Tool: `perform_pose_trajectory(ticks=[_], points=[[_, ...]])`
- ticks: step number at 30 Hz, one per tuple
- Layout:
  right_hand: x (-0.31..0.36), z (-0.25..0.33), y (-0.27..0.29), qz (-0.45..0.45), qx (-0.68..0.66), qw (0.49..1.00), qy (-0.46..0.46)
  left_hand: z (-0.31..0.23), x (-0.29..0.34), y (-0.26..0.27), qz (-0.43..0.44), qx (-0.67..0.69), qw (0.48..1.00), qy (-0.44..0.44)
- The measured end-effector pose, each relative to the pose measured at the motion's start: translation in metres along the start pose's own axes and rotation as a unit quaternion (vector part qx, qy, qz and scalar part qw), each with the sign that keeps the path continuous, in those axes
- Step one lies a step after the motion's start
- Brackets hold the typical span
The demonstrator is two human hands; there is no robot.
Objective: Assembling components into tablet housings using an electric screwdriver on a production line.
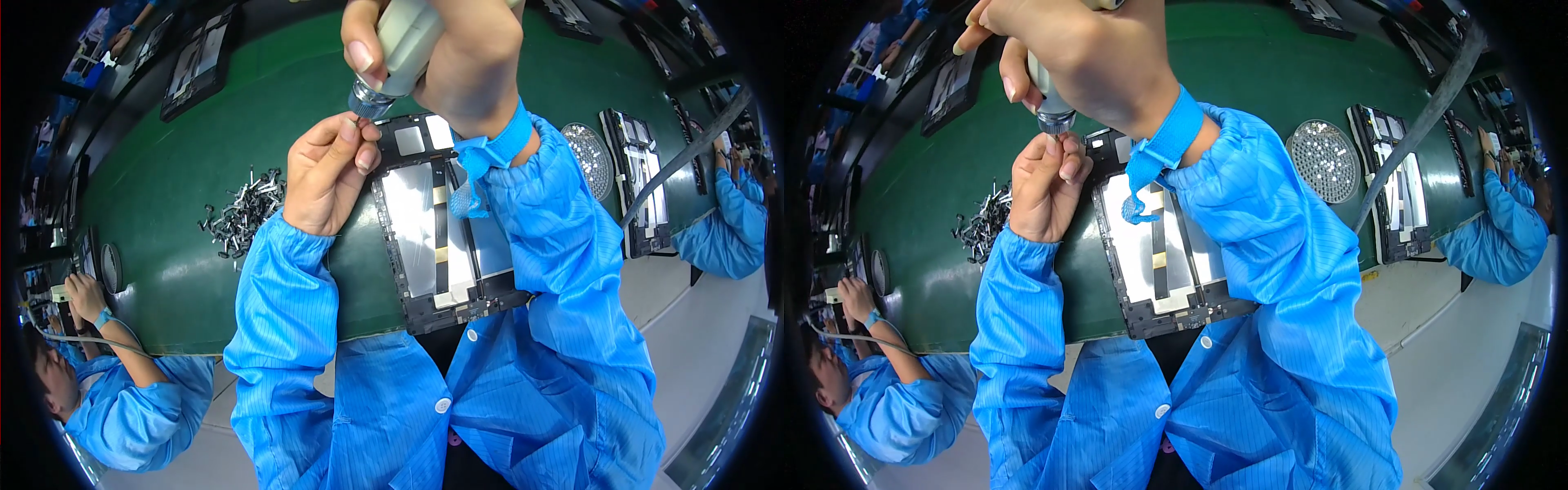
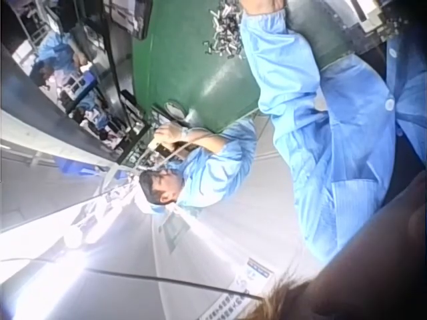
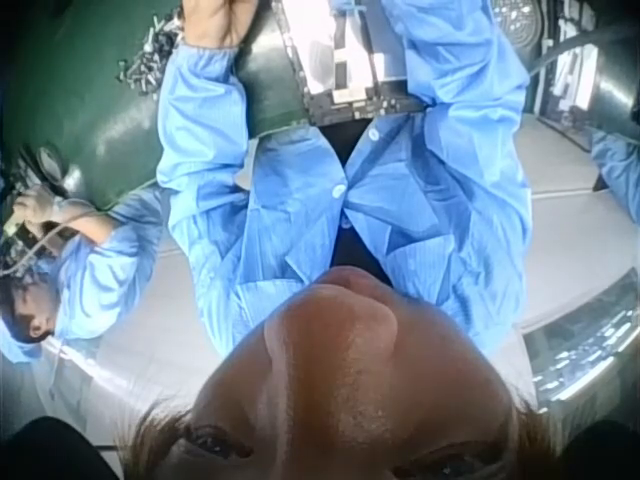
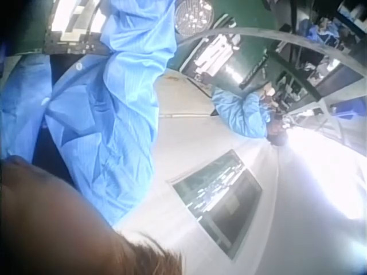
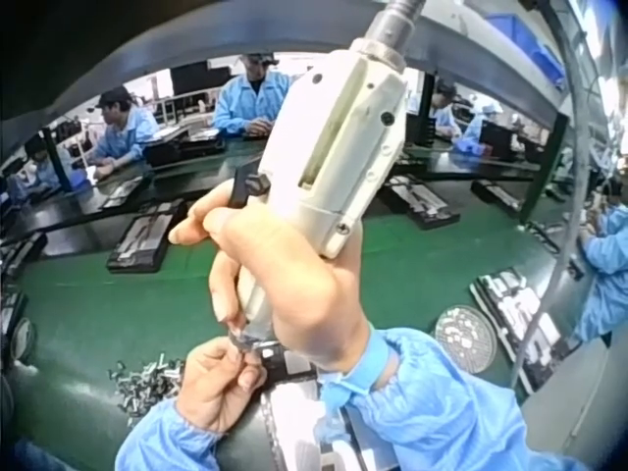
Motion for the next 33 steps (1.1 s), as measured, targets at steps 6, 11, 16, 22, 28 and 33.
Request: perform_pose_trajectory(ticks=[6,11,16,22,28,33], points=[[0.0012,0.0005,0.0019,-0.004,-0.017,1.0,0.002,0.0002,0.0003,-0.0036,0.0,0.004,1.0,-0.006],[0.0012,0.0019,0.004,-0.01,-0.014,1.0,0.009,-0.0015,0.0002,-0.0063,-0.058,-0.076,0.995,-0.006],[0.001,0.0015,0.0055,-0.015,-0.016,1.0,-0.003,-0.0019,0.0002,-0.0051,-0.056,-0.083,0.995,-0.012],[0.0016,-0.0023,0.0054,-0.027,-0.028,0.999,-0.025,-0.0013,0.0003,-0.0035,-0.054,-0.076,0.996,-0.012],[0.0012,0.0013,0.0064,-0.027,-0.031,0.999,-0.022,0.0001,-0.0018,-0.0054,-0.046,-0.063,0.997,-0.011],[0.0008,0.0014,0.0038,-0.023,-0.031,0.999,-0.01,-0.0015,-0.0011,-0.0062,-0.042,-0.056,0.998,-0.01]])
Point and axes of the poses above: each hand's wrist, its own x-axis away from the middle knuckle, its own y-axis out of the back of the hand, z = x × y, the point moved 9 cm from there along -x, towards the middle knuckle, and after that the axes turned 4 degrees about -x, right-handed, at the moved point
